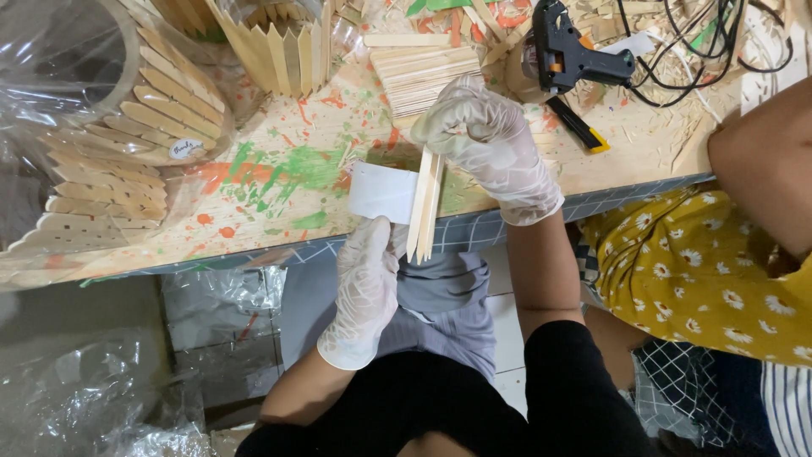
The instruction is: Assembling a decorative structure using wooden popsicle sticks and a hot glue gun
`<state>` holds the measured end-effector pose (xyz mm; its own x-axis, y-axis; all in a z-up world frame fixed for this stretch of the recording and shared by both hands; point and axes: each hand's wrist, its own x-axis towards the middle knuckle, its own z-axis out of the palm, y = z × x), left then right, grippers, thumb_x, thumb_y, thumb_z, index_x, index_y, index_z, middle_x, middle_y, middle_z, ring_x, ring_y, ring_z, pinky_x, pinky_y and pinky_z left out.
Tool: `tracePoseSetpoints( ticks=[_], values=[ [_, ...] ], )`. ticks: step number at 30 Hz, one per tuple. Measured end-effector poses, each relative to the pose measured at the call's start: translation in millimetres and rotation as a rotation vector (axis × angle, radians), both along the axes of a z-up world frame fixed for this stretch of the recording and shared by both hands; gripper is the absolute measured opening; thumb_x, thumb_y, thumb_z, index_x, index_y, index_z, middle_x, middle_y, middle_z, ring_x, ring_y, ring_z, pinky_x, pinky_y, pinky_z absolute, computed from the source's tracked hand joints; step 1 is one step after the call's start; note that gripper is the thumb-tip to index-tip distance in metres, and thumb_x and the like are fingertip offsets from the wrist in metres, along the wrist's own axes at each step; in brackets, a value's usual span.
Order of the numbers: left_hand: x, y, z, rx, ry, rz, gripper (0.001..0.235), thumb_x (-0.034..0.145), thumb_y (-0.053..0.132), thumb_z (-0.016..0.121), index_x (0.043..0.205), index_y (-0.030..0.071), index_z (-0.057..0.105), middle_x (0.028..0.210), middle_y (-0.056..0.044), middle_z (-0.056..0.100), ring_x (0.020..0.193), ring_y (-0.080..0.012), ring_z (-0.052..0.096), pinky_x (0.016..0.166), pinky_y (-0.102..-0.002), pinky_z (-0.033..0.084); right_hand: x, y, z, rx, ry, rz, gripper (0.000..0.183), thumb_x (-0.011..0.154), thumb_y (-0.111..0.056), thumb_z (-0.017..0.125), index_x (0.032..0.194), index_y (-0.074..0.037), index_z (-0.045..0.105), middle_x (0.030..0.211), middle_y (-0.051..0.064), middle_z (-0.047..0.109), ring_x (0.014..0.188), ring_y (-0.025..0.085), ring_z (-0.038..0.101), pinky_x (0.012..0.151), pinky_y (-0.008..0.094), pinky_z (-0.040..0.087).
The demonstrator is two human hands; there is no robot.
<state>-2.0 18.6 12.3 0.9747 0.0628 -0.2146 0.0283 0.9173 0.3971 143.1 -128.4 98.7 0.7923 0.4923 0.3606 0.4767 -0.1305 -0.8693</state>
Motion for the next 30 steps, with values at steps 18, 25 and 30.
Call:
tracePoseSetpoints(
  ticks=[18, 25, 30],
  values=[
    [6.6, -7.3, 7.9, 0.287, 0.033, 0.007, 0.037, 0.091, -0.011, 0.065, 0.126, -0.002, 0.06, 0.116, -0.01, 0.071, 0.096, -0.0101, 0.067, 0.085, -0.02, 0.052, 0.9, 1.9, -11.7, 0.019, -0.075, -0.004, 0.013, 0.085, 0.0, 0.07, 0.096, -0.005, 0.068, 0.099, 0.004, 0.07, 0.093, 0.019, 0.055, 0.094, 0.033, 0.046],
    [6.1, -16.2, -8.5, 0.551, 0.153, 0.125, 0.026, 0.086, -0.005, 0.077, 0.107, 0.007, 0.068, 0.08, 0.003, 0.073, 0.077, -0.0008, 0.066, 0.076, -0.024, 0.061, 15.8, -5.7, -44.0, 0.059, -0.133, 0.051, 0.017, 0.09, -0.016, 0.082, 0.095, -0.002, 0.074, 0.095, 0.014, 0.068, 0.093, 0.031, 0.064, 0.092, 0.041, 0.053],
    [9.8, -12.0, 11.6, 0.64, 0.142, 0.138, 0.018, 0.087, -0.001, 0.077, 0.093, 0.01, 0.065, 0.071, 0.007, 0.064, 0.071, 0.0007, 0.061, 0.068, -0.02, 0.057, -0.8, -2.1, -3.7, 0.08, 0.074, 0.117, 0.008, 0.102, -0.01, 0.068, 0.11, -0.009, 0.071, 0.104, -0.009, 0.065, 0.104, -0.002, 0.053, 0.104, 0.023, 0.047]
  ],
)
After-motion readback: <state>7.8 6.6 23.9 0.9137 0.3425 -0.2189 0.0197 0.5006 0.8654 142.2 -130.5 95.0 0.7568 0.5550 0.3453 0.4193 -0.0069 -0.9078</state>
